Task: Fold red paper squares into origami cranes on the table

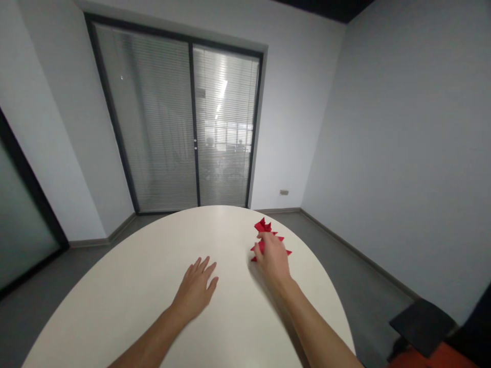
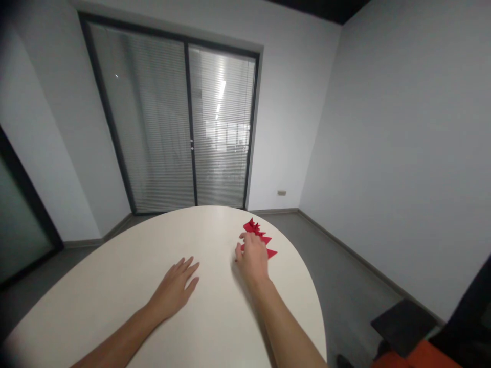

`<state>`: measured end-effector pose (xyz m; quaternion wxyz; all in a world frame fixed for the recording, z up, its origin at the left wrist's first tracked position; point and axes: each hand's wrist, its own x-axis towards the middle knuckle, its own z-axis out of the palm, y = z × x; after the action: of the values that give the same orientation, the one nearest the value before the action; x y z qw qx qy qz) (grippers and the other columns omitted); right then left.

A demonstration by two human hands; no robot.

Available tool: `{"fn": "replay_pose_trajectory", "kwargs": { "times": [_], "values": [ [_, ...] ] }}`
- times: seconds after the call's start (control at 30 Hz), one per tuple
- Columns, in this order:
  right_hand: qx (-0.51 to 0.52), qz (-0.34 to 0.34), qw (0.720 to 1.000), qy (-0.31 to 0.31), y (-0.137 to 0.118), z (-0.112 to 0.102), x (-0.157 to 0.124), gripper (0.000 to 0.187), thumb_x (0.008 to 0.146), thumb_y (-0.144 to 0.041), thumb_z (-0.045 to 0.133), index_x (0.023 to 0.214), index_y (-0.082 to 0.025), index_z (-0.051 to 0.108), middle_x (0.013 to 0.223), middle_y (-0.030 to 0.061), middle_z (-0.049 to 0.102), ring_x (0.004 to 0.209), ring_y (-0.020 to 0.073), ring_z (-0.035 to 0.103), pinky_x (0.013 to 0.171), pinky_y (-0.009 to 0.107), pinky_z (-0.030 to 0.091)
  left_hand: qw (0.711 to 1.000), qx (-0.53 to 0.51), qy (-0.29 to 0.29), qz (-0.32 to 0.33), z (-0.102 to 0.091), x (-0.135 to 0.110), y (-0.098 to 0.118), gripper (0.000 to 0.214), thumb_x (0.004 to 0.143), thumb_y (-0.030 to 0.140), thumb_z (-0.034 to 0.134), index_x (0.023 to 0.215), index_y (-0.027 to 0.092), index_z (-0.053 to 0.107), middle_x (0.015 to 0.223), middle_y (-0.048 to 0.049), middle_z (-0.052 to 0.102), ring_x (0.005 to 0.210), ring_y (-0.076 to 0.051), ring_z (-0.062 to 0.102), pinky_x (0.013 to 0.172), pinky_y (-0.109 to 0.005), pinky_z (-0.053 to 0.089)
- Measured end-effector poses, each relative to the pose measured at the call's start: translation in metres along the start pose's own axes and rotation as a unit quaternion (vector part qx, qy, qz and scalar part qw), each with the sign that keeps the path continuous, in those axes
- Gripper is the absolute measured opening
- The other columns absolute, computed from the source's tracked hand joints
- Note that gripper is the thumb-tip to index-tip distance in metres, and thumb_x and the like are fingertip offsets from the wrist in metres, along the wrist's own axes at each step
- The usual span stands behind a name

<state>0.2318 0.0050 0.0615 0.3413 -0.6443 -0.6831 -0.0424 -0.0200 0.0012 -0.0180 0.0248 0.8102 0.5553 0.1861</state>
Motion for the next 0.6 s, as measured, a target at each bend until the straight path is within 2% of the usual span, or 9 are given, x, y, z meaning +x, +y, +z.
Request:
{"fn": "replay_pose_trajectory", "kwargs": {
  "times": [0.07,0.17,0.27,0.33,0.47,0.53,0.6],
  "values": [
    [-0.045,0.072,0.996,0.032,0.014,-0.009,0.006,0.028,0.091,-0.030,0.052,0.114,-0.015,0.057,0.110,0.0175,0.064,0.106,0.0337,0.059,0.088,0.044,0.042,1.000,-0.004,0.003,0.002,0.001,0.000,0.000,0.047,0.096,0.037,0.045,0.137,0.018,0.059,0.151,-0.0141,0.047,0.143,-0.035,0.037,0.116,-0.054,0.030],
    [-0.100,0.135,0.986,-0.011,0.033,-0.013,0.005,0.037,0.084,-0.041,0.064,0.110,-0.015,0.058,0.104,0.0177,0.066,0.101,0.0351,0.062,0.080,0.041,0.043,1.000,-0.008,0.006,0.004,0.003,-0.001,-0.001,0.048,0.096,0.037,0.045,0.137,0.017,0.059,0.151,-0.0141,0.047,0.143,-0.036,0.037,0.117,-0.054,0.030],
    [-0.129,0.139,0.979,-0.068,0.044,-0.007,0.002,0.020,0.086,-0.038,0.061,0.091,-0.019,0.063,0.093,0.0142,0.070,0.089,0.0302,0.066,0.073,0.036,0.042,1.000,-0.015,0.011,0.005,0.005,-0.001,-0.003,0.047,0.096,0.037,0.046,0.137,0.018,0.059,0.151,-0.0138,0.047,0.144,-0.035,0.037,0.117,-0.054,0.030],
    [-0.123,0.131,0.981,-0.069,0.047,-0.005,0.002,0.017,0.088,-0.034,0.057,0.082,-0.019,0.063,0.086,0.0122,0.071,0.081,0.0272,0.067,0.069,0.034,0.042,1.000,-0.023,0.015,0.002,0.006,-0.001,-0.004,0.046,0.096,0.036,0.047,0.136,0.019,0.060,0.151,-0.0137,0.048,0.144,-0.035,0.037,0.116,-0.055,0.030],
    [-0.015,0.123,0.992,-0.016,0.038,-0.009,0.007,0.020,0.090,-0.035,0.054,0.084,-0.019,0.065,0.081,0.0099,0.072,0.072,0.0238,0.065,0.064,0.031,0.041,0.997,-0.069,0.045,0.007,0.002,0.002,0.000,0.044,0.094,0.032,0.047,0.133,0.019,0.061,0.145,-0.0121,0.055,0.139,-0.034,0.044,0.115,-0.057,0.033],
    [0.086,0.079,0.993,-0.025,0.028,-0.011,0.008,0.022,0.091,-0.037,0.054,0.086,-0.019,0.065,0.081,0.0069,0.072,0.072,0.0216,0.064,0.065,0.030,0.043,0.988,-0.125,0.088,0.021,-0.005,0.003,0.008,0.042,0.096,0.033,0.045,0.132,0.020,0.061,0.141,-0.0104,0.059,0.134,-0.029,0.051,0.115,-0.051,0.035],
    [0.178,0.002,0.982,-0.063,0.015,-0.011,0.006,0.023,0.092,-0.038,0.054,0.086,-0.019,0.066,0.081,0.0045,0.070,0.074,0.0199,0.062,0.067,0.029,0.044,0.973,-0.198,0.117,0.028,-0.013,0.002,0.018,0.040,0.097,0.035,0.043,0.132,0.022,0.060,0.138,-0.0085,0.061,0.129,-0.024,0.055,0.113,-0.044,0.040]
  ]
}}
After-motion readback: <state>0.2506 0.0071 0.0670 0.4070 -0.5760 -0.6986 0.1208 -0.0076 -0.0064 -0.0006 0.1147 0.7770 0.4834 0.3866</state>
